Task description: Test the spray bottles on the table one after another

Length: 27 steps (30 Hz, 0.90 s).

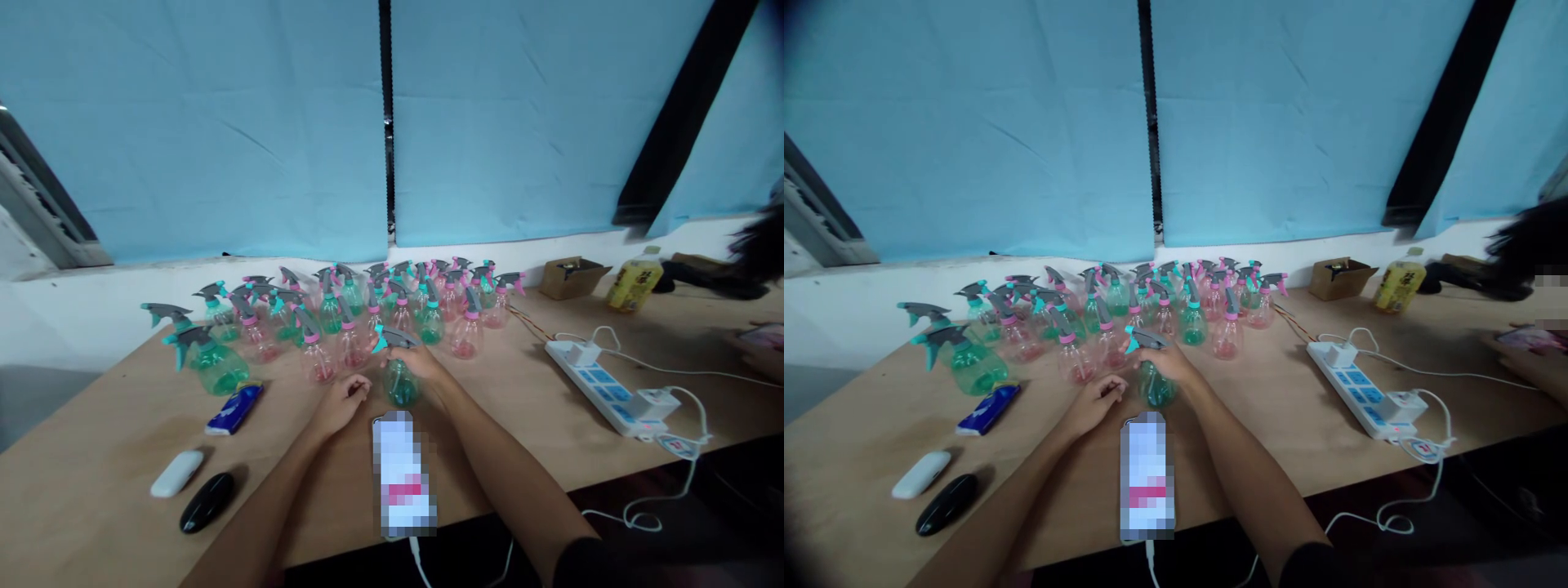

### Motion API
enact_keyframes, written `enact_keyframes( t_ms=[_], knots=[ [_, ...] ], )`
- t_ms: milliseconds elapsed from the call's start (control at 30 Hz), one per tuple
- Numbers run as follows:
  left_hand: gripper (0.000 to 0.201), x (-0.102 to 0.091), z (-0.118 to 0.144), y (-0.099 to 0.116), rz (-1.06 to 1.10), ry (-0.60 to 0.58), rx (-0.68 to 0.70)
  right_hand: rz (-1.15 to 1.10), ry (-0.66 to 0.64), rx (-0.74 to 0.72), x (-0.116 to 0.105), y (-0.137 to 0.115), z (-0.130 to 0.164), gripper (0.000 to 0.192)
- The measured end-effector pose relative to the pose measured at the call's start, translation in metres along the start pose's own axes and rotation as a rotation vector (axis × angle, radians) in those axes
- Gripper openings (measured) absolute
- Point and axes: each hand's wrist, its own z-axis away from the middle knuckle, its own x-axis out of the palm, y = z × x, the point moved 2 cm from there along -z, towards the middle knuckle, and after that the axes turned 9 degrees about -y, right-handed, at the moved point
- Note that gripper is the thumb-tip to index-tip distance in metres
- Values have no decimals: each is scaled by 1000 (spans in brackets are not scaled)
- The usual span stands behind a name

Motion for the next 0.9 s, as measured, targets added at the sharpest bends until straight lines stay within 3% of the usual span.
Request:
enact_keyframes(
  t_ms=[167,333,600,733,900],
  knots=[
    [18,0,0,0,8,1,5,96,140,-41,-1,11,3,20],
    [20,0,-1,-2,18,18,-4,398,301,-92,1,21,11,23],
    [29,-1,7,13,155,120,37,687,359,-99,7,35,17,31],
    [33,-2,14,21,208,164,73,697,306,-5,8,41,15,29],
    [33,-2,20,25,150,220,93,707,132,29,17,42,15,32]
  ],
)
